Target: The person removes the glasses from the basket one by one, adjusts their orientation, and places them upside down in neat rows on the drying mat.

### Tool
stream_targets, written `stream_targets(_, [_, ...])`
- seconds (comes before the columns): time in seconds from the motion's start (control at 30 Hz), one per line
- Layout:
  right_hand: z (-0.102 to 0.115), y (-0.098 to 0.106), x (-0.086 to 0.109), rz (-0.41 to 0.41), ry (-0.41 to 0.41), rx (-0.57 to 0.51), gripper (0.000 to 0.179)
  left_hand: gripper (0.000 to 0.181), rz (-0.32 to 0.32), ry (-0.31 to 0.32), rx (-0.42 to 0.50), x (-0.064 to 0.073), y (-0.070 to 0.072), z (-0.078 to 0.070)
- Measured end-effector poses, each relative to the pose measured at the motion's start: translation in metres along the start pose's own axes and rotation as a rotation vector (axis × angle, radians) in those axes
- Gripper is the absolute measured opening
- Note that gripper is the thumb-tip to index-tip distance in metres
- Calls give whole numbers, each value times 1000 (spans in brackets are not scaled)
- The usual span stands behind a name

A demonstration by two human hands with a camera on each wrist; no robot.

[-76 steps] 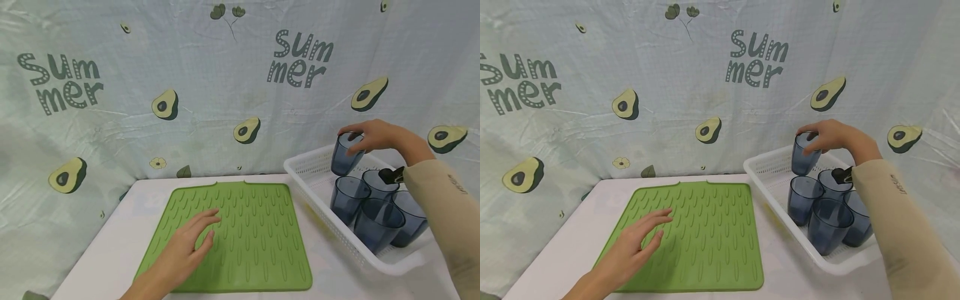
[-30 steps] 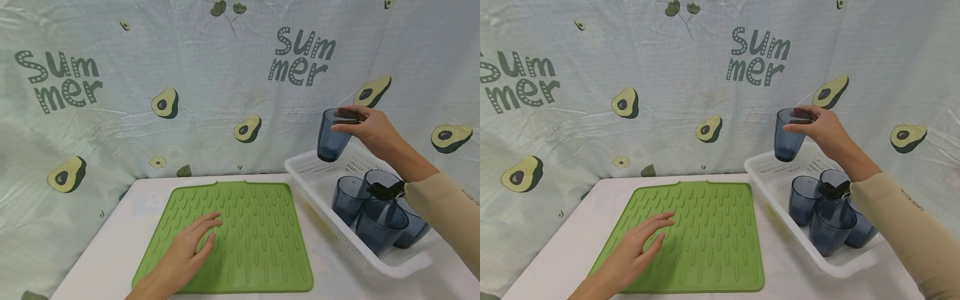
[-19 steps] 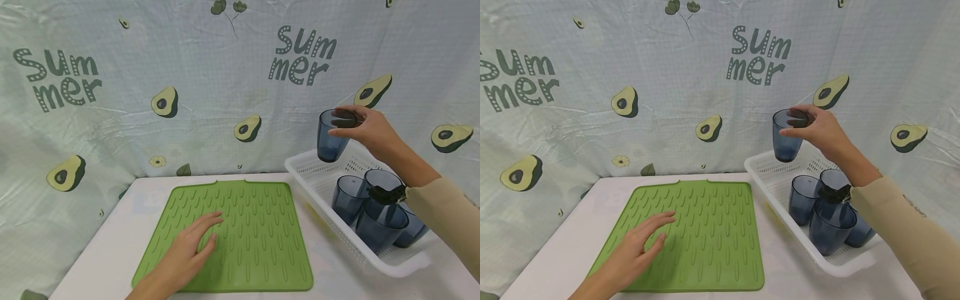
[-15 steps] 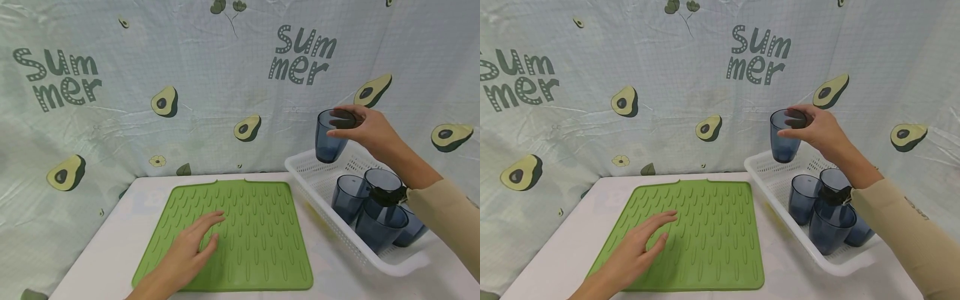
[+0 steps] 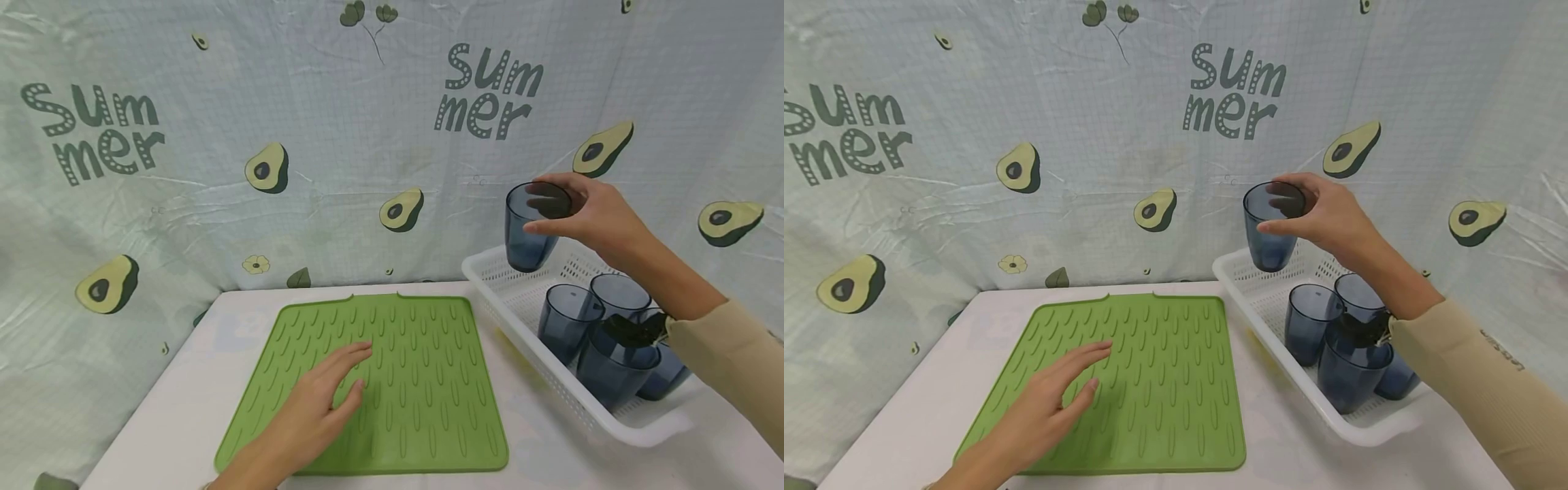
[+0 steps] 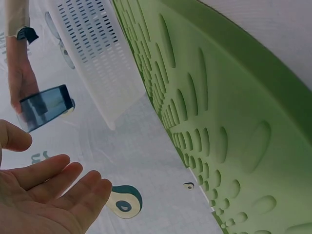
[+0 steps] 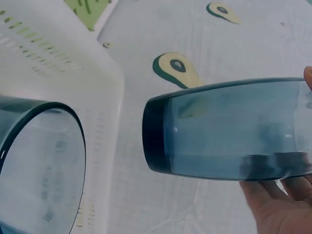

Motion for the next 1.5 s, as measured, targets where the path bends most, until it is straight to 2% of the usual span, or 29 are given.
stream_targets(0.23, [11,-2,6,27,-8,152,77,37,8,-5,-3,-2,-1,-2])
stream_targets(0.53, [15,-7,13,-1,27,335,83,37,11,-6,-9,-1,-2,-3])
stream_targets(0.63, [17,-9,14,19,67,368,88,36,16,6,-9,-1,-1,-4])
stream_targets(0.73, [18,-12,14,23,147,429,92,36,11,-3,-16,-1,-2,-4])
stream_targets(0.87, [17,-15,14,14,246,494,84,35,1,-25,-33,0,-2,-4])
stream_targets(1.1, [17,-14,18,16,273,480,63,34,1,-20,-32,1,-4,-3])
stream_targets(1.5, [20,-16,23,52,337,516,64,35,-12,-38,-40,1,-7,-2])
Point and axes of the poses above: each hand's wrist, its own x-axis away from the middle knuckle, its own y-axis out of the back of the hand, z = x × y, the point moved 1 cm from there along -x, towards the middle knuckle, and after that the axes turned 6 degrees about x, right-handed, at the moved point
